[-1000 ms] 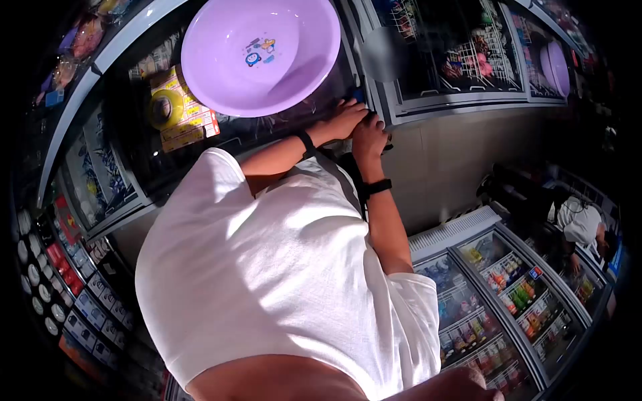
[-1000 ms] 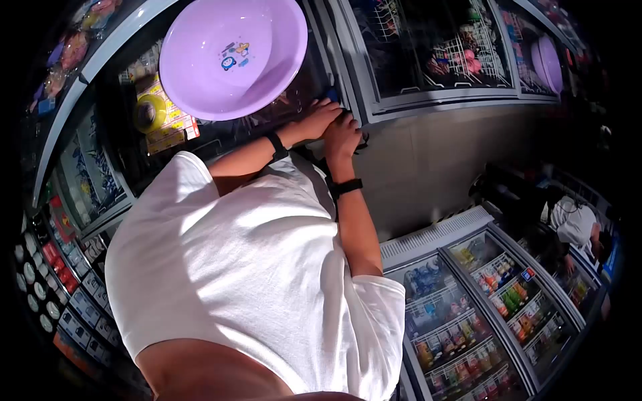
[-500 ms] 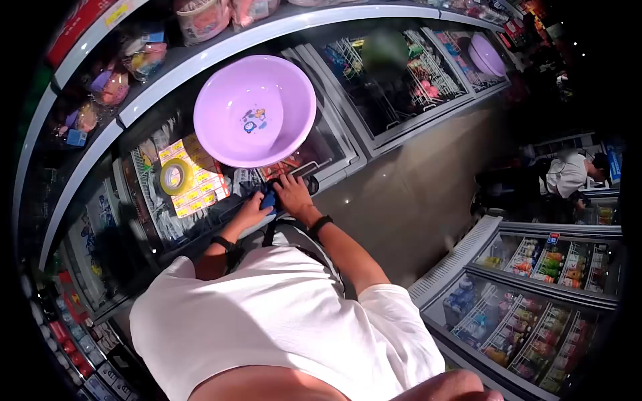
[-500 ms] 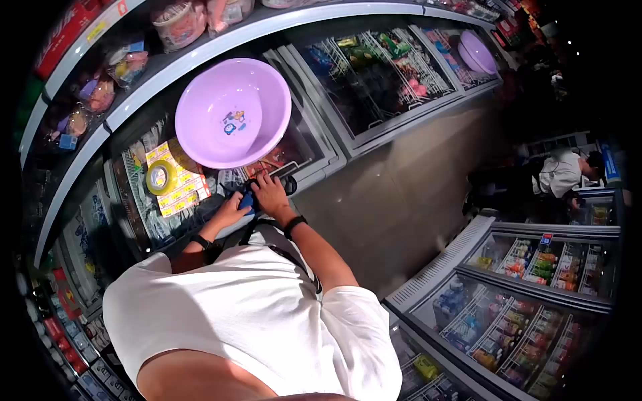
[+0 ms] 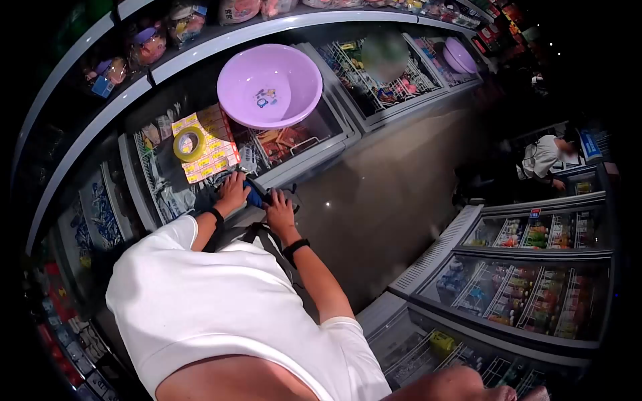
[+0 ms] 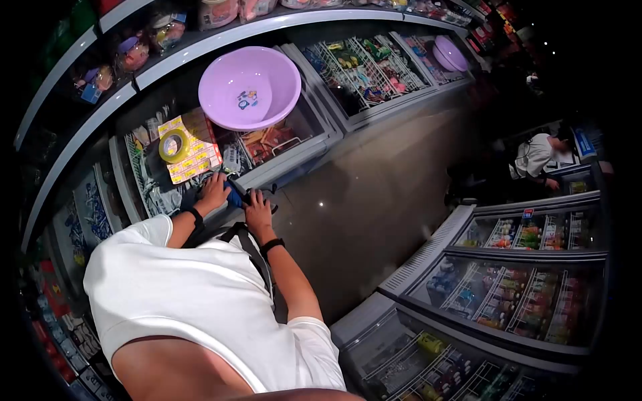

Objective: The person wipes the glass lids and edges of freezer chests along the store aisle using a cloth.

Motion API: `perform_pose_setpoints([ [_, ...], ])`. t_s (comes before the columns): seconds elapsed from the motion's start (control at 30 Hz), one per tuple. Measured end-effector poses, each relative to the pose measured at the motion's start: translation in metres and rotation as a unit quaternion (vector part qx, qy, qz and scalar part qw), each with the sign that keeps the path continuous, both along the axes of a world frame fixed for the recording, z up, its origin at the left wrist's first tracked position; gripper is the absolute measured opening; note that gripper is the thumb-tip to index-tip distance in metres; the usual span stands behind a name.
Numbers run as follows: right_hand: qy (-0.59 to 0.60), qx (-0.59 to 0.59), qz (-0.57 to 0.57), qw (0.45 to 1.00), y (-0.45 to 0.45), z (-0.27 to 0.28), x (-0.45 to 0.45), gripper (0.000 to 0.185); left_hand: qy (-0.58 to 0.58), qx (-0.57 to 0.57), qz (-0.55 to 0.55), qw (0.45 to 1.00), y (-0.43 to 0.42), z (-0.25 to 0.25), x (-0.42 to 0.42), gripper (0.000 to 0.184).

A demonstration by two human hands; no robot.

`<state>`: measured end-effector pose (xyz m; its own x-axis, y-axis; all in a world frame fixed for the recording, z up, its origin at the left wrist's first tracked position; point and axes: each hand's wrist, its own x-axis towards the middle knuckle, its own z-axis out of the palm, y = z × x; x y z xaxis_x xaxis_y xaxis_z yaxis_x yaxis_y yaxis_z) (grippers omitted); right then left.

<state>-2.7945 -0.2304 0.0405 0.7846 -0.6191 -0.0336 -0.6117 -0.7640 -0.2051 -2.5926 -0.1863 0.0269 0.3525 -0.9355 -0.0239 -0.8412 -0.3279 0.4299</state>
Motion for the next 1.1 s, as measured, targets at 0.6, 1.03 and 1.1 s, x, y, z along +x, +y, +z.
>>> perform_pose_setpoints([
  [0.6, -0.022, 0.18, -0.169, 0.969, 0.018, 0.019, 0.057, 0.057, 0.034, -0.008, -0.135, 0.99, 0.025, 0.025, 0.013, 0.042],
  [1.03, -0.093, 0.096, 0.083, 0.988, 0.0, 0.01, 0.117, 0.052, 0.174, 0.268, -0.178, 0.931, 0.076, 0.026, 0.025, 0.088],
  [1.1, -0.141, 0.05, -0.015, 0.989, 0.009, 0.012, 0.106, 0.038, 0.06, 0.306, -0.245, 0.918, 0.059, 0.028, 0.007, 0.1],
])
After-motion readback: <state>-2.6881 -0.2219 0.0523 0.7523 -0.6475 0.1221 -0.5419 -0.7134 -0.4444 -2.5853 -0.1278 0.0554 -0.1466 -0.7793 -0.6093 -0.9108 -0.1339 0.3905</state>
